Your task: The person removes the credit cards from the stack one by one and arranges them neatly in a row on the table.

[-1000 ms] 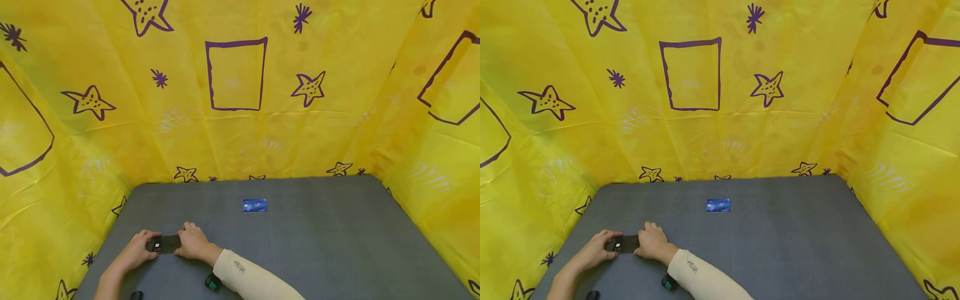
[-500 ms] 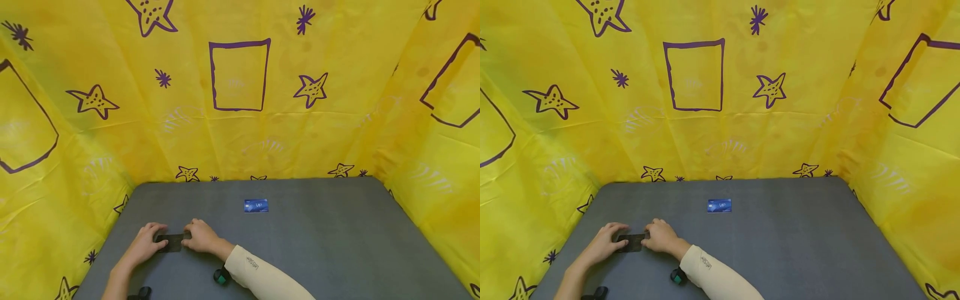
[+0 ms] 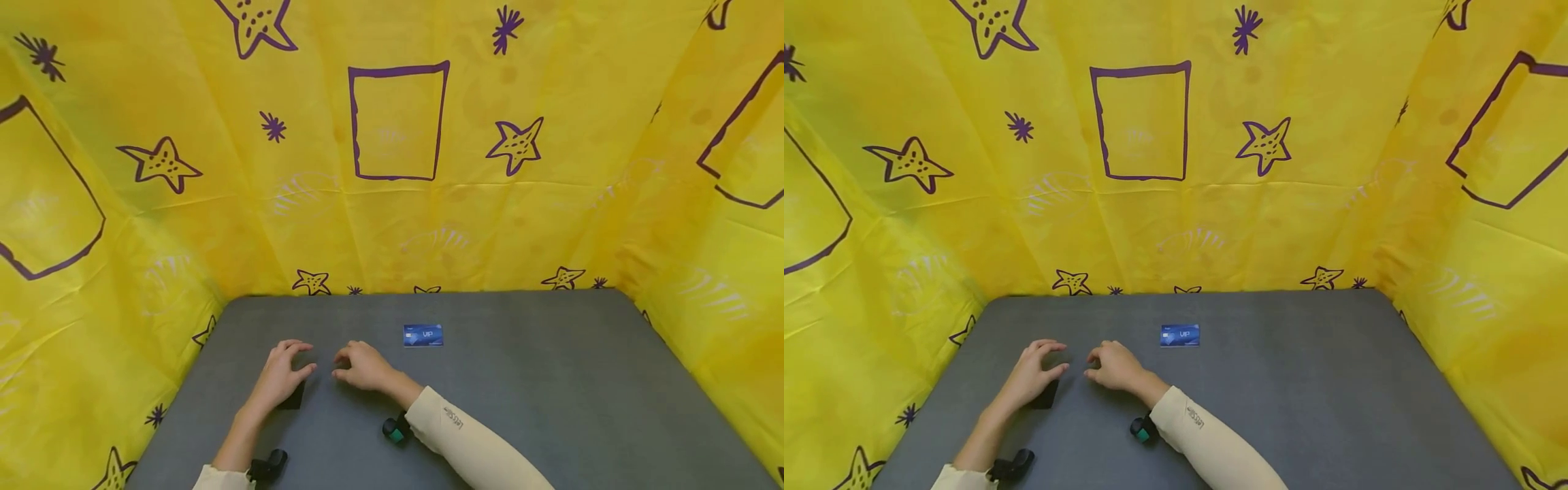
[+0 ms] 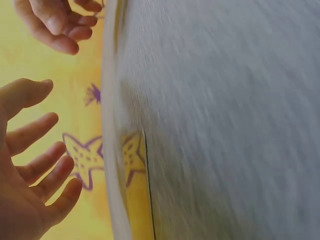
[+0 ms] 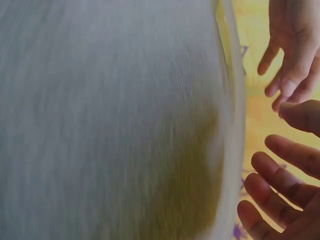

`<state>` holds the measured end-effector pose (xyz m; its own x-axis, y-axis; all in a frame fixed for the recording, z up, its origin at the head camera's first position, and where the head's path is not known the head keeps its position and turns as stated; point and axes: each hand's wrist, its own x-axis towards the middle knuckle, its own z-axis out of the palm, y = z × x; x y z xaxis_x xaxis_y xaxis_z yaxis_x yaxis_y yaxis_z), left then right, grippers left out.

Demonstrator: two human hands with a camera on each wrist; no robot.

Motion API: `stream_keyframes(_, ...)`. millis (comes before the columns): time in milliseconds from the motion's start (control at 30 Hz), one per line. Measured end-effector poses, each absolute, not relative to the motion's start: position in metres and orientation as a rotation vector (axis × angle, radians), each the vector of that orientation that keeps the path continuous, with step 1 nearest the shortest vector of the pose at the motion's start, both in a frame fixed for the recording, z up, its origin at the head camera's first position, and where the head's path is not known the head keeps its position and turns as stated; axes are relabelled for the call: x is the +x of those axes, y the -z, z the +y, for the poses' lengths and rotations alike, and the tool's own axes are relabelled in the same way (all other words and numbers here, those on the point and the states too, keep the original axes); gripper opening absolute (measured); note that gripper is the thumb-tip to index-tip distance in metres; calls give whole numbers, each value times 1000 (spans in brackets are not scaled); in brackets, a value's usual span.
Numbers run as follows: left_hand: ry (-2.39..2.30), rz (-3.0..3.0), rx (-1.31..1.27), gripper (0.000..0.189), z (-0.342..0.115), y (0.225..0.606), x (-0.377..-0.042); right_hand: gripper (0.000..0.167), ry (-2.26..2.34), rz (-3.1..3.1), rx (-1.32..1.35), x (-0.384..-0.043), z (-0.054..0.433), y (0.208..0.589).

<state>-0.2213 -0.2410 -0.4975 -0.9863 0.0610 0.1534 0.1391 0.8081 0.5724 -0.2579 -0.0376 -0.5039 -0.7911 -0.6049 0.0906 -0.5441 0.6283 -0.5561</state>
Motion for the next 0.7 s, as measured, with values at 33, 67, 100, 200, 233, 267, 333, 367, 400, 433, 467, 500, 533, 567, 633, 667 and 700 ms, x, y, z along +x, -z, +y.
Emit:
stream_keyframes(33, 928, -2860, -159, 36, -237, 498, -223, 23, 892, 2740, -957, -260, -33, 503)
stream_keyframes(67, 933, -2854, -161, 36, -233, 498, -225, 23, 897, 2745, -946, -262, -29, 503)
stream_keyframes(100, 942, -2850, -163, 36, -230, 498, -227, 24, 910, 2743, -931, -264, -26, 502)
stream_keyframes(200, 990, -2848, -178, 38, -222, 499, -235, 23, 945, 2745, -882, -270, -14, 500)
stream_keyframes(233, 1010, -2848, -181, 38, -220, 500, -238, 23, 958, 2743, -869, -272, -10, 499)
stream_keyframes(267, 1030, -2849, -182, 38, -218, 501, -241, 23, 968, 2743, -859, -274, -6, 499)
stream_keyframes(333, 1078, -2853, -184, 39, -214, 503, -247, 23, 989, 2740, -837, -277, 2, 497)
stream_keyframes(367, 1097, -2854, -188, 39, -212, 504, -250, 24, 999, 2739, -830, -279, 7, 496)
stream_keyframes(400, 1104, -2855, -189, 39, -210, 504, -253, 24, 1009, 2734, -826, -281, 11, 496)
stream_keyframes(433, 1115, -2854, -191, 39, -207, 505, -255, 24, 1012, 2737, -823, -283, 16, 495)
stream_keyframes(467, 1127, -2851, -196, 39, -204, 505, -258, 25, 1018, 2741, -825, -285, 21, 494)
stream_keyframes(500, 1138, -2848, -200, 40, -201, 505, -260, 25, 1025, 2742, -821, -287, 25, 493)
stream_keyframes(533, 1144, -2846, -207, 40, -198, 505, -261, 26, 1033, 2745, -817, -290, 30, 493)
stream_keyframes(567, 1150, -2845, -210, 40, -195, 505, -263, 26, 1042, 2748, -811, -291, 34, 492)
stream_keyframes(633, 1170, -2831, -217, 40, -189, 505, -267, 27, 1055, 2757, -804, -295, 43, 492)
stream_keyframes(667, 1183, -2829, -213, 41, -186, 505, -268, 27, 1062, 2760, -809, -297, 47, 491)
stream_keyframes(700, 1190, -2825, -210, 41, -183, 505, -270, 27, 1064, 2764, -806, -298, 51, 490)
